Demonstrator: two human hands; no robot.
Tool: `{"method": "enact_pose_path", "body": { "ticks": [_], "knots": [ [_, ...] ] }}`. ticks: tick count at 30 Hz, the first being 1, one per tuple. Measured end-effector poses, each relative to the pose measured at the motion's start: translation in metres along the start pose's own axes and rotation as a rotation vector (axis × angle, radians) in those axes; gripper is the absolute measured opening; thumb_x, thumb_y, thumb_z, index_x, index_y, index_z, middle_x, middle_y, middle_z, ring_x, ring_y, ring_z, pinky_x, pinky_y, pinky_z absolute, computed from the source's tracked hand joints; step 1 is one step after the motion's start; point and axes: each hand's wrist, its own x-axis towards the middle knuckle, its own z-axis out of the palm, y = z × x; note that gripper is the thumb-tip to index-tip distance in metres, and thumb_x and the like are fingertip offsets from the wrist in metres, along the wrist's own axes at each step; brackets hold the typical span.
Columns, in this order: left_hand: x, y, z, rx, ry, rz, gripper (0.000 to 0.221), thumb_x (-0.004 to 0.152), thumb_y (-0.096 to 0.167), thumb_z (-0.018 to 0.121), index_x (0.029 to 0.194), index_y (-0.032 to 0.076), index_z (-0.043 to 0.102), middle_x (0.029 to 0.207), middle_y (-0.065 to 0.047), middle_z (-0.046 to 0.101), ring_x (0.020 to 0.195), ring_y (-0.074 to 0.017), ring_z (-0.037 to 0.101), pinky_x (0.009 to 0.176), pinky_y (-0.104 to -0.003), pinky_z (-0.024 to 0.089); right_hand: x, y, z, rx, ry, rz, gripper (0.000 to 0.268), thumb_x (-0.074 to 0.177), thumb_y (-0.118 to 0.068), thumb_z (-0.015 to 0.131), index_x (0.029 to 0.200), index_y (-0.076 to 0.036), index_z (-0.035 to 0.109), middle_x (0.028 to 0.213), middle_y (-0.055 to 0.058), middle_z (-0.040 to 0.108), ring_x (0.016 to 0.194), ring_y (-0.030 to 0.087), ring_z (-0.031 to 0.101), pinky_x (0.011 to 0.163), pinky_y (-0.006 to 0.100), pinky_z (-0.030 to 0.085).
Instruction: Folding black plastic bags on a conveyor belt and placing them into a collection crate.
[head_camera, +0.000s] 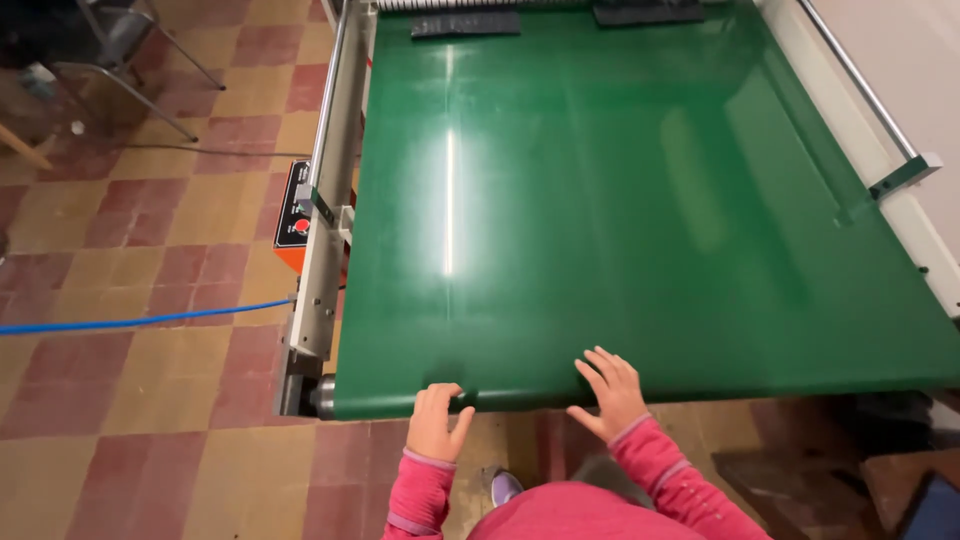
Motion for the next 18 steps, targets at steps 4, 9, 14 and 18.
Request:
{"method": "enact_pose_path", "body": {
  "ticks": [4,9,14,18],
  "knots": [
    [-0.006,-0.009,0.005,-0.026,-0.009,0.02,0.036,0.079,0.016,0.078,0.11,0.005,0.062,0.108,-0.014,0.065,0.101,-0.0367,0.059,0.086,-0.043,0.05,-0.012,-0.007,-0.009,-0.043,-0.069,0.002,0.08,0.069,-0.042,0.08,0.136,-0.008,0.054,0.145,0.016,0.049,0.137,0.039,0.042,0.113,0.056,0.032],
    [-0.02,-0.011,0.009,-0.061,-0.084,0.042,0.038,0.081,0.016,0.078,0.113,0.003,0.061,0.112,-0.016,0.064,0.105,-0.0379,0.058,0.089,-0.043,0.05,-0.013,-0.018,-0.011,-0.046,-0.057,-0.045,0.08,0.071,-0.044,0.08,0.136,-0.007,0.053,0.145,0.017,0.049,0.138,0.039,0.041,0.113,0.057,0.031],
    [-0.026,-0.01,0.008,0.019,-0.048,0.064,0.047,0.081,0.024,0.081,0.12,0.005,0.061,0.121,-0.014,0.063,0.113,-0.0372,0.058,0.094,-0.044,0.049,-0.001,-0.024,-0.007,-0.015,-0.109,-0.056,0.081,0.072,-0.044,0.08,0.139,-0.007,0.053,0.146,0.016,0.049,0.14,0.038,0.041,0.115,0.056,0.031],
    [-0.021,0.003,0.001,0.133,0.001,0.101,0.062,0.076,0.035,0.084,0.124,0.004,0.06,0.129,-0.013,0.06,0.12,-0.0364,0.055,0.095,-0.047,0.047,0.005,-0.029,-0.003,0.001,-0.091,-0.082,0.083,0.07,-0.044,0.081,0.139,-0.007,0.052,0.146,0.016,0.049,0.14,0.037,0.04,0.115,0.057,0.031]
  ]
}}
